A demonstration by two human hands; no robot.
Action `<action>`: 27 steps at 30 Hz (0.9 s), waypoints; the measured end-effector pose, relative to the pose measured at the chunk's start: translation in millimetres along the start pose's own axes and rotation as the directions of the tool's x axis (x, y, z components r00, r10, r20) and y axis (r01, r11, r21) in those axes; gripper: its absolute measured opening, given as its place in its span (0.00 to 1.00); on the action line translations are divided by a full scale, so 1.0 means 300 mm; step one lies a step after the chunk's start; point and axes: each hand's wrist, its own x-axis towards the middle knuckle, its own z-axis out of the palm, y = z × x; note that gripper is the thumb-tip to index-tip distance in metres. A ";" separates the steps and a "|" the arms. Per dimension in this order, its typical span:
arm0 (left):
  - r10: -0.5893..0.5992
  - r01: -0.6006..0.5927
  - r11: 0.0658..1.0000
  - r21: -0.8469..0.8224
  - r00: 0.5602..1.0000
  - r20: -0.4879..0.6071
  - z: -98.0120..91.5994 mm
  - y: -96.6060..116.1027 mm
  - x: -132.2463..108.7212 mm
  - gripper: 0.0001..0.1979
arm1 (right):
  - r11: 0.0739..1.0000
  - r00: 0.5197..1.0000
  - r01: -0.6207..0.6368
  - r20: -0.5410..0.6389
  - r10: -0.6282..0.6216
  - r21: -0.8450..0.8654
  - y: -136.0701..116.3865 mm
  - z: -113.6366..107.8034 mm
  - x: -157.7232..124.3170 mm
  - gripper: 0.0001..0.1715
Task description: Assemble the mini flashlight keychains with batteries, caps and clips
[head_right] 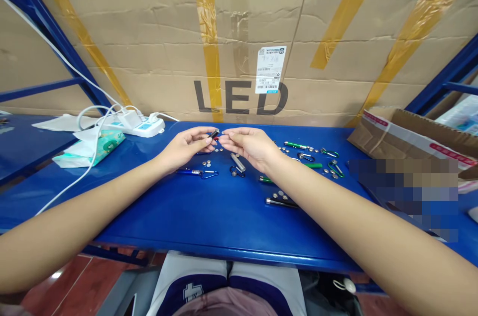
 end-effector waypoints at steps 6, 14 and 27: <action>-0.060 0.061 0.998 -0.023 0.998 0.020 0.019 0.011 -0.010 0.18 | 0.999 0.994 -0.039 0.099 0.036 0.032 0.020 -0.028 -0.032 0.18; -0.206 0.205 0.940 -0.273 0.978 0.024 0.057 0.050 -0.026 0.07 | 0.998 0.990 0.032 0.137 -0.024 -0.056 0.033 -0.037 -0.037 0.09; -0.327 0.398 0.870 -0.291 0.907 0.264 0.076 0.087 -0.063 0.11 | 0.230 0.614 0.733 0.476 -0.630 -0.640 0.092 -0.026 -0.073 0.27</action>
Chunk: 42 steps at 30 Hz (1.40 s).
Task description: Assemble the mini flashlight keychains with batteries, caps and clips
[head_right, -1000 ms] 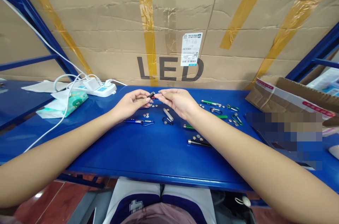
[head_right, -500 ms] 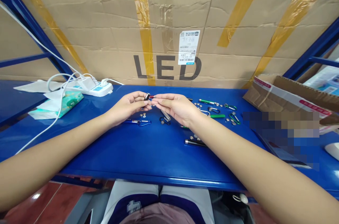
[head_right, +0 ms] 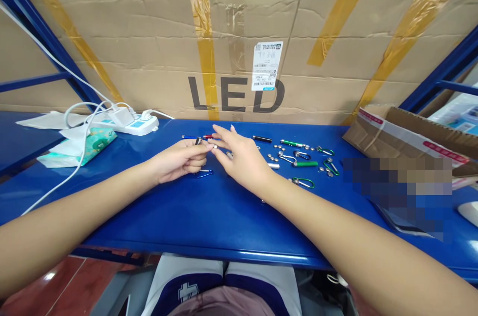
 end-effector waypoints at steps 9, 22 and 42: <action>0.024 -0.017 0.996 0.084 0.996 -0.088 0.000 -0.007 0.012 0.13 | 0.995 0.996 -0.083 0.021 0.081 0.062 -0.014 -0.009 0.007 0.10; 0.045 -0.037 0.994 0.104 0.995 -0.084 0.004 -0.004 0.016 0.11 | 0.998 0.998 -0.069 0.003 0.069 0.003 -0.014 -0.022 0.010 0.07; 0.469 -0.391 0.718 0.576 0.883 0.015 -0.035 -0.028 0.026 0.13 | 0.956 0.977 -0.183 -0.062 0.203 0.230 -0.027 -0.037 0.026 0.06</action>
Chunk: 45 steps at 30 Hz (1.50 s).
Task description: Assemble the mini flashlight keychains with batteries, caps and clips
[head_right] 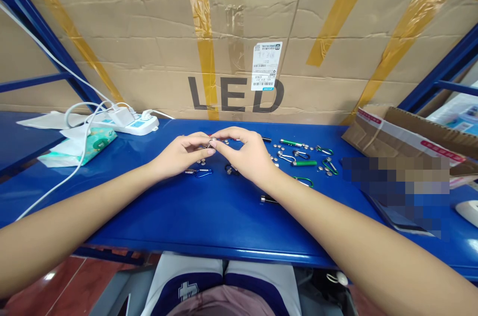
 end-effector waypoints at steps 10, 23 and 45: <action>-0.038 0.040 0.992 -0.120 0.999 0.017 -0.006 -0.014 -0.002 0.17 | 0.995 0.994 0.098 0.053 -0.097 -0.015 0.001 0.001 -0.007 0.07; -0.070 0.072 0.992 -0.107 0.997 0.018 -0.015 -0.013 -0.002 0.16 | 0.981 0.988 0.135 0.100 -0.122 -0.140 0.008 0.002 -0.014 0.26; 0.296 -0.473 0.558 0.682 0.881 0.369 -0.040 0.059 -0.027 0.16 | 0.200 0.555 -0.805 0.589 0.587 0.559 -0.011 0.033 0.008 0.17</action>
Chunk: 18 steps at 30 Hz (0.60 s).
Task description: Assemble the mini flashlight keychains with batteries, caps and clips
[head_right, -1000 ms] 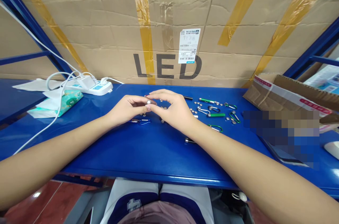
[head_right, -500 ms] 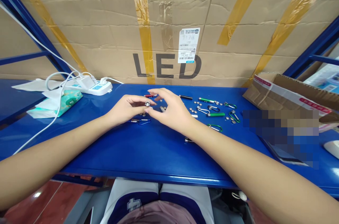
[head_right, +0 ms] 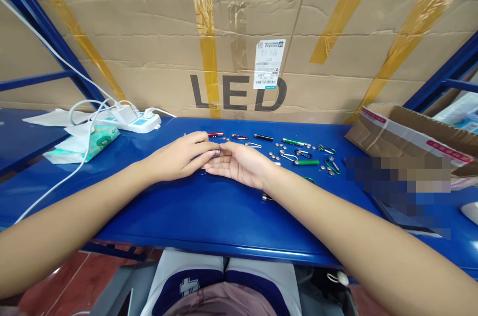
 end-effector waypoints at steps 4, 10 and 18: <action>-0.055 0.054 0.991 -0.121 0.998 -0.001 0.002 -0.003 0.001 0.14 | 0.999 1.000 -0.023 -0.002 0.023 0.023 0.000 -0.005 0.005 0.16; -0.030 0.015 0.985 -0.173 0.996 -0.086 -0.002 -0.013 0.000 0.10 | 0.997 0.998 0.018 -0.060 -0.013 0.080 0.005 -0.021 0.019 0.15; -0.111 0.066 0.973 -0.223 0.974 -0.198 -0.006 0.004 0.002 0.08 | 0.995 0.989 0.075 -0.135 -0.065 0.070 0.001 -0.010 0.019 0.14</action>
